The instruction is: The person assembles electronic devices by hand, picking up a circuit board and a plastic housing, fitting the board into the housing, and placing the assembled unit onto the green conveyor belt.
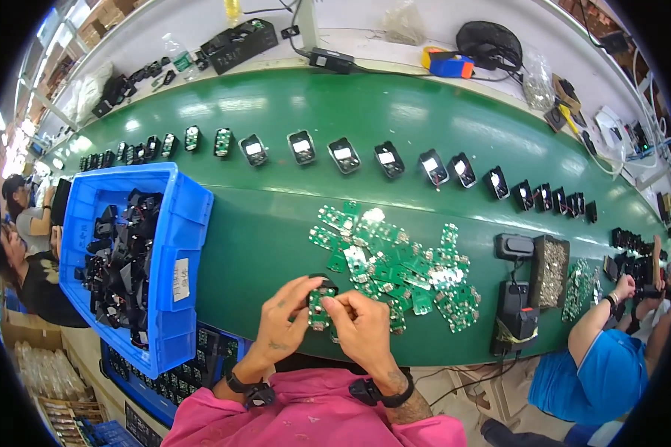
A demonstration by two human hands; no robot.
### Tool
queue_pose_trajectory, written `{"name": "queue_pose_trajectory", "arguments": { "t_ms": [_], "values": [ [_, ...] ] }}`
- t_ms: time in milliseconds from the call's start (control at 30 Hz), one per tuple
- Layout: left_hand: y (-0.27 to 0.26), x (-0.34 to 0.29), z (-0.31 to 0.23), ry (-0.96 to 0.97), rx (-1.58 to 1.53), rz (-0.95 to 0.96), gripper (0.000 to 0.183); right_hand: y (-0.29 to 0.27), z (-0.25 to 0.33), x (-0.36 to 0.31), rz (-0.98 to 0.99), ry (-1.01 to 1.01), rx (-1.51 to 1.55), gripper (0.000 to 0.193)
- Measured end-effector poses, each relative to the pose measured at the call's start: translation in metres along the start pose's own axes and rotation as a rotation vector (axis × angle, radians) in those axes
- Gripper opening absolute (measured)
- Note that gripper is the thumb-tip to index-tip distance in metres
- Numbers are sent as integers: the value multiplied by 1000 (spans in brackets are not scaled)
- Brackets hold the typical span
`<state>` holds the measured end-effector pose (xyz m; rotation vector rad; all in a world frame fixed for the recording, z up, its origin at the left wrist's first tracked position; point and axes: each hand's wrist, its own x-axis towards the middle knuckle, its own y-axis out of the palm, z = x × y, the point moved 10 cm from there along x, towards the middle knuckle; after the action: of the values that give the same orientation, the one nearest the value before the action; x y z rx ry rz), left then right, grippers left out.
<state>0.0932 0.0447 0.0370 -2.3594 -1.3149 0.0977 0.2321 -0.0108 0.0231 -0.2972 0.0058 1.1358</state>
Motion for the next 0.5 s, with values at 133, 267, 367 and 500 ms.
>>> {"name": "queue_pose_trajectory", "arguments": {
  "t_ms": [133, 267, 367, 500],
  "values": [
    [4, 5, 5, -71, -115, 104, 48, -3, -1, 3, -40, -39, -18, 18],
    [16, 2, 22, -205, -393, 229, 47, -5, -1, 4, -92, -97, -48, 19],
    [19, -5, 38, -347, -482, 161, 43, 2, -3, 5, -30, -100, -231, 19],
    [22, -4, 47, -391, -547, 74, 36, 5, -10, 7, 4, -35, -303, 22]
  ]
}}
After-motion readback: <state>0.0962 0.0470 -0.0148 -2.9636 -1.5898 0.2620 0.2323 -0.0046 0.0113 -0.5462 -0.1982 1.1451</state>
